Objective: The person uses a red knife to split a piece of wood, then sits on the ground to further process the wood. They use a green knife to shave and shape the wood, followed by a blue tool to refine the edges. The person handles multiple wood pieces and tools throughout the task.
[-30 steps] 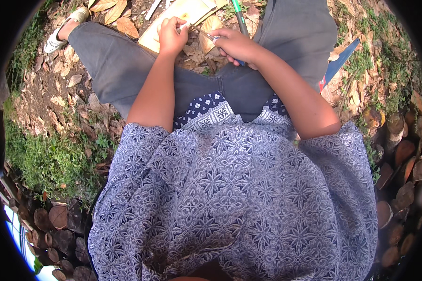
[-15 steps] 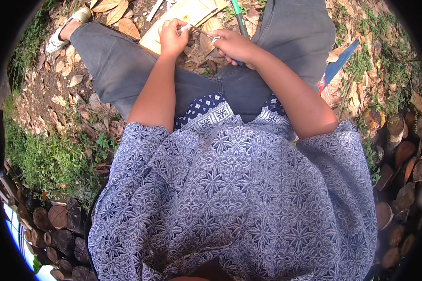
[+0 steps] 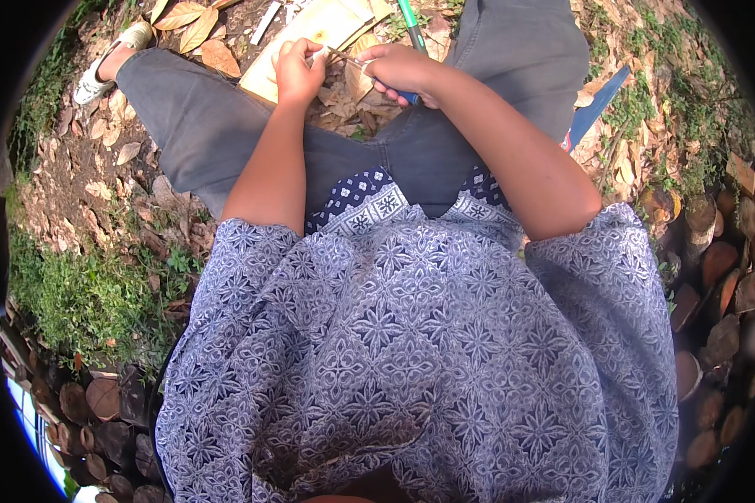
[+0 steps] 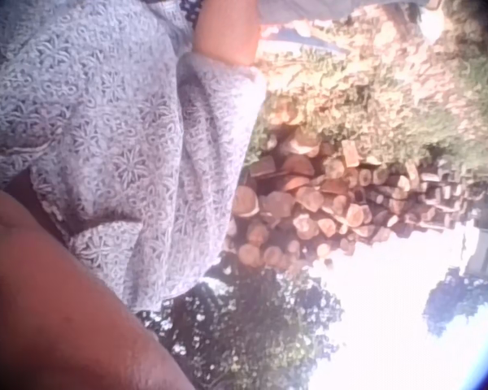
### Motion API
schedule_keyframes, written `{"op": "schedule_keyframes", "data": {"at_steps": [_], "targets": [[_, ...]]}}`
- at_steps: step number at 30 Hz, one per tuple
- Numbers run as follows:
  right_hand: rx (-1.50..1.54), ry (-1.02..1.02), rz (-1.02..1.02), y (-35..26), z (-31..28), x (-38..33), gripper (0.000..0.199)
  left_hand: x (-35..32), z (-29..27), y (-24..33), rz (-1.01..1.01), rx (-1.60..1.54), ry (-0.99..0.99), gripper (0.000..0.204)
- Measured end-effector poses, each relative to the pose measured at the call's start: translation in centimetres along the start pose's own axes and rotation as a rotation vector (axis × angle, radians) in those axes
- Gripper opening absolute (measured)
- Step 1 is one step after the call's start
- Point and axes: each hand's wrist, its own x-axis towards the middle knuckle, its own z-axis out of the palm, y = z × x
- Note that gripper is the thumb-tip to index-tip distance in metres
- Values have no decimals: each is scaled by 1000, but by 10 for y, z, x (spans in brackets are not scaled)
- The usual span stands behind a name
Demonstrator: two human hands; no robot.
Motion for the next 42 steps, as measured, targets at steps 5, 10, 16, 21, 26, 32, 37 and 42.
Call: {"op": "schedule_keyframes", "data": {"at_steps": [5,10,16,21,26,32,37,42], "targets": [[97,69,23,1,13,6,42,-1,1,0,-6,-10,-47,18],[86,22,-15,16,3,5,46,-3,-4,4,29,-11,-30,21],[210,3,-144,22,-3,-11,47,2,-13,7,77,-59,65,21],[109,-10,-106,23,-5,-18,46,2,-16,11,120,49,50,21],[-14,-20,-90,26,-3,-7,46,-3,-15,6,39,16,14,21],[-46,-53,-69,14,-17,8,43,1,-12,4,8,-8,-29,19],[-104,-82,-64,7,-28,16,41,0,-12,7,32,66,6,16],[-126,-114,-80,1,-34,12,41,-1,-16,3,30,-6,3,18]]}}
